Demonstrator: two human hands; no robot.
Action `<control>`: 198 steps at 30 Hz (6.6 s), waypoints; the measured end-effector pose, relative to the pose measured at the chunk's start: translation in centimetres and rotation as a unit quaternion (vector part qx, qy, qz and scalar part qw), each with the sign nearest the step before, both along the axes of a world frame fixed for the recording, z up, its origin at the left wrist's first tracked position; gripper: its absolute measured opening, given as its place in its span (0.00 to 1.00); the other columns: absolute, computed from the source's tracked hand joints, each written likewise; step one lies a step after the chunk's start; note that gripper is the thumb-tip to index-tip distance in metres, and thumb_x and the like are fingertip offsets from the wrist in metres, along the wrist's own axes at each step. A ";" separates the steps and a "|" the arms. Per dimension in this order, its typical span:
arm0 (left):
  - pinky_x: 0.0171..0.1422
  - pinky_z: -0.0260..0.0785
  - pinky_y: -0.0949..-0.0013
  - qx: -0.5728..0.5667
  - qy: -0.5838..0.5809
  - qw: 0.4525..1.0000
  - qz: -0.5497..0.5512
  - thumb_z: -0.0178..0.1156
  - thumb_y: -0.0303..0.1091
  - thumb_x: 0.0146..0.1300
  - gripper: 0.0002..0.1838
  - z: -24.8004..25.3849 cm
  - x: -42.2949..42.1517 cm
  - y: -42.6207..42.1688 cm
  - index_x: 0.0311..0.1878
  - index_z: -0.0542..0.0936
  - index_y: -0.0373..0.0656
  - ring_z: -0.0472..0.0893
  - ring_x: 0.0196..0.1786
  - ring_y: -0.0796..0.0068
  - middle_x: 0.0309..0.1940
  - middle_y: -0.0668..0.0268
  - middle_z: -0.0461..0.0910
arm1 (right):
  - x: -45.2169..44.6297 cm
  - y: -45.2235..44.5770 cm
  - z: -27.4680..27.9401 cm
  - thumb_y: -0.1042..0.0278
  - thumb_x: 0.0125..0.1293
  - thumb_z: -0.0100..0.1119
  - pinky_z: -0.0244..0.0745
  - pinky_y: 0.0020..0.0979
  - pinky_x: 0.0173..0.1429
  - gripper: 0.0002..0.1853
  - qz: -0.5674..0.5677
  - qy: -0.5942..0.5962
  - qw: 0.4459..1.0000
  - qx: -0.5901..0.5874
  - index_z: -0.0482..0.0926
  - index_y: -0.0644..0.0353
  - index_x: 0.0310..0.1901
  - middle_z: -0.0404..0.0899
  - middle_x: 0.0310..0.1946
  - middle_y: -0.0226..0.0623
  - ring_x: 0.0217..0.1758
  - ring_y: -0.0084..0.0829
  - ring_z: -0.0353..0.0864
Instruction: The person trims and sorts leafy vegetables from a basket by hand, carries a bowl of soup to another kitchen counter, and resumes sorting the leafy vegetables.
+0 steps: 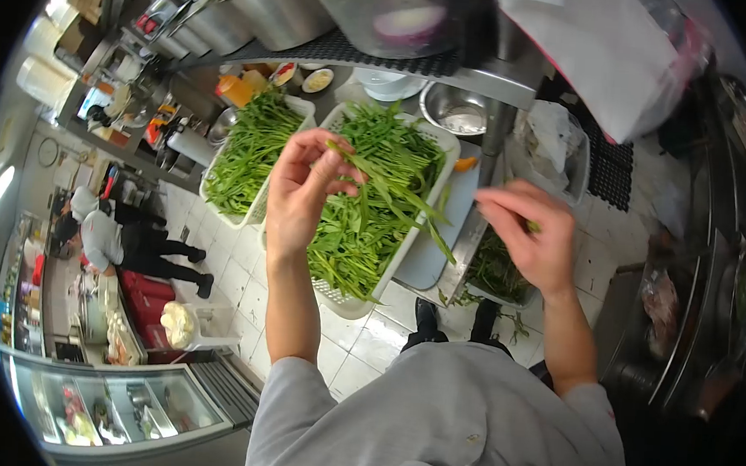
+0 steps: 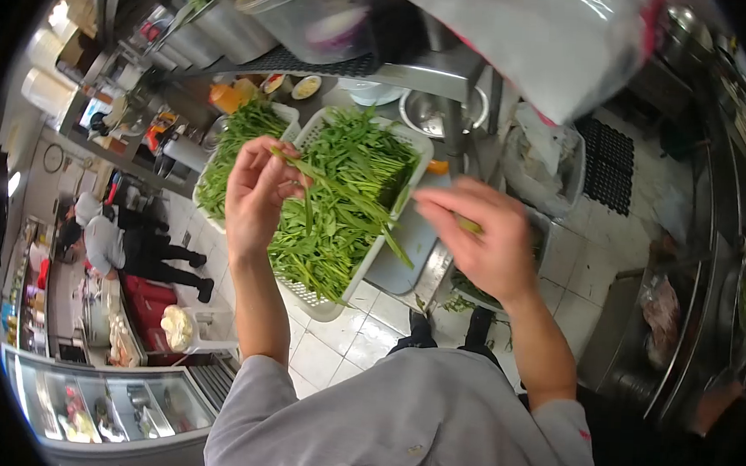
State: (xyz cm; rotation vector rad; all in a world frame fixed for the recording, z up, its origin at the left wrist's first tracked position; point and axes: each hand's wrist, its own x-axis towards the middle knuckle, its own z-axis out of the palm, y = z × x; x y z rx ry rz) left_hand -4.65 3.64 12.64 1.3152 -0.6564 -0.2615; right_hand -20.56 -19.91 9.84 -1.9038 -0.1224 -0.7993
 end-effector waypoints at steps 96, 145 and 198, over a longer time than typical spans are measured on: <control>0.37 0.74 0.77 0.243 -0.094 0.940 0.220 0.70 0.31 0.62 0.10 -4.9 9.5 4.2 0.44 0.86 0.37 0.81 0.33 0.82 0.35 0.66 0.87 | -12.5 -5.8 -17.0 0.64 0.71 0.62 0.44 0.22 0.21 0.13 -0.241 0.192 0.860 0.407 0.82 0.66 0.47 0.60 0.16 0.15 0.16 0.10 0.50; 0.37 0.80 0.75 -0.004 -0.200 0.966 0.165 0.56 0.24 0.72 0.09 4.4 -5.2 1.1 0.52 0.73 0.33 0.82 0.42 0.75 0.46 0.61 0.78 | 5.6 6.7 3.6 0.72 0.57 0.70 0.78 0.34 0.37 0.10 0.062 -0.109 0.985 -0.122 0.85 0.62 0.42 0.83 0.38 0.35 0.33 0.37 0.83; 0.56 0.69 0.54 0.586 -0.224 0.687 0.366 0.66 0.37 0.62 0.10 -15.0 1.9 12.9 0.42 0.87 0.44 0.76 0.52 0.55 0.44 0.59 0.81 | -16.9 -10.3 -22.6 0.53 0.78 0.50 0.66 0.23 0.30 0.22 -0.219 0.108 0.895 0.373 0.74 0.69 0.53 0.69 0.19 0.29 0.21 0.19 0.67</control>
